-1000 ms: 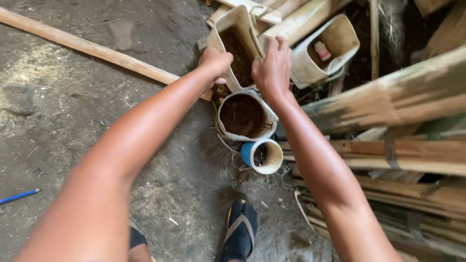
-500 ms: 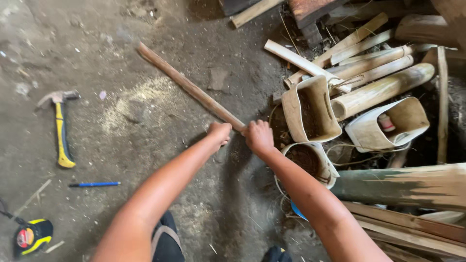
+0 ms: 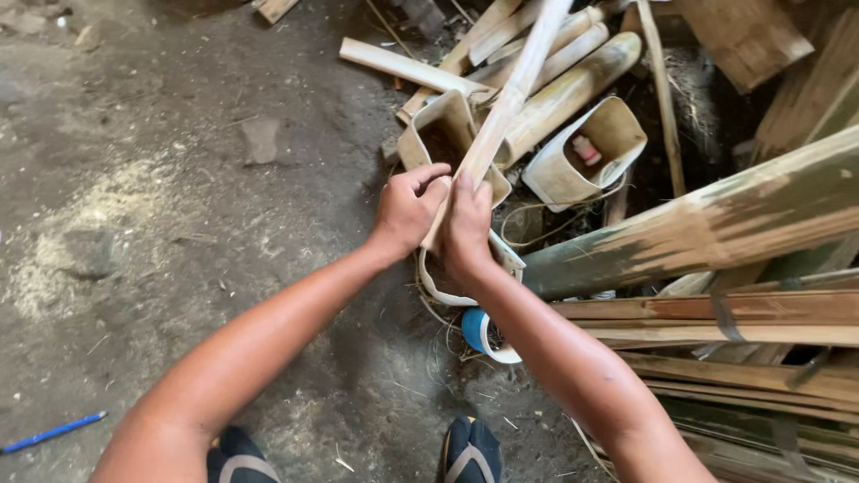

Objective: The person assembles a bamboo structure by nailing slats to a frame. They use a hammer to drive nails into the bamboo pieces, securing them together. The person then lifts the completed structure and places it against a wall.

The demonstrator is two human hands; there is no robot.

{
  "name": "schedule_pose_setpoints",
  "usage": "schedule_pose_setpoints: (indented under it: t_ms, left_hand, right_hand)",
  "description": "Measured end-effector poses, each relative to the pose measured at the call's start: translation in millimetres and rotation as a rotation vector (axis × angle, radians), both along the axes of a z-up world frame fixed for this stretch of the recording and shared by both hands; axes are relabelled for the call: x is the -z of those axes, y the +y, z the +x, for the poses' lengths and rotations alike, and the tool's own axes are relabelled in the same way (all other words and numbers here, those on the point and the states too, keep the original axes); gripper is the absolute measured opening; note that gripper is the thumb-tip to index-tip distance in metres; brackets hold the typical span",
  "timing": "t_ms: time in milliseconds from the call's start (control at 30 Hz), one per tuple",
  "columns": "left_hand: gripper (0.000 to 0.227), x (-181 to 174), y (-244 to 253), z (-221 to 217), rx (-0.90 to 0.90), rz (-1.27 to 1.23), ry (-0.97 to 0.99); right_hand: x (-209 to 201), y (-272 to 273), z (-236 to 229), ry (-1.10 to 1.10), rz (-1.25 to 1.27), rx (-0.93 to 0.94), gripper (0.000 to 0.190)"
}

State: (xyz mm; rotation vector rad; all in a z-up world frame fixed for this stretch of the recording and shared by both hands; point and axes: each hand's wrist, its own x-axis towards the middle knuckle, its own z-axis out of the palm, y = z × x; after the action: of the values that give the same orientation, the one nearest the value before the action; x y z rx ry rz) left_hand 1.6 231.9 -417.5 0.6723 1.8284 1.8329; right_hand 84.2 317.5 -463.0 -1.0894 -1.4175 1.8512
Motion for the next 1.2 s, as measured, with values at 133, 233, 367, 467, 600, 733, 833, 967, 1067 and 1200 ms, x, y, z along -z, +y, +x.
schedule_pose_setpoints:
  t_ms: [133, 233, 367, 467, 600, 733, 833, 967, 1067, 1200]
  left_hand:
    - [0.039, -11.5, 11.7, -14.8, -0.035, -0.054, -0.002]
    - [0.045, -16.2, 5.5, -37.7, -0.010, 0.135, 0.011]
    - [0.050, -4.4, -20.8, -60.9, -0.110, -0.074, -0.032]
    - [0.053, 16.0, -44.7, -67.1, -0.195, -0.014, -0.001]
    - [0.050, 35.1, -83.0, -57.6, -0.306, -0.116, -0.055]
    - [0.037, 28.2, -151.0, -42.3, -0.417, -0.102, -0.251]
    - [0.032, 13.1, -216.4, -30.6, -0.543, -0.220, -0.203]
    - [0.026, -0.8, -319.8, 1.9, -0.735, -0.512, 0.025]
    - [0.026, -11.7, -401.9, 28.4, -0.797, -0.655, -0.011]
    - [0.028, -15.3, -497.4, 82.7, -1.032, -0.717, -0.094]
  right_hand:
    - [-19.7, 50.9, -50.6, 0.028, -0.096, 0.166, 0.038]
    - [-38.7, 87.0, -100.6, 0.028, -0.055, 0.227, 0.045]
    - [-49.2, 96.7, -125.5, -0.085, -0.295, -0.190, 0.056]
    - [-32.0, 47.4, -110.1, -0.214, -0.079, -0.495, 0.045]
    - [-20.2, -28.6, -86.3, -0.201, -0.003, -0.780, 0.032]
    - [-38.4, -100.8, -87.9, -0.127, 0.016, -0.915, 0.023]
    - [-50.6, -166.1, -97.1, -0.108, -0.039, -1.055, 0.021]
    - [-49.8, -258.4, -92.4, -0.145, -0.054, -1.344, 0.022]
    - [-46.0, -340.0, -91.5, -0.181, -0.051, -1.534, 0.020]
    - [-34.6, -452.9, -62.2, -0.082, -0.280, -1.654, 0.021]
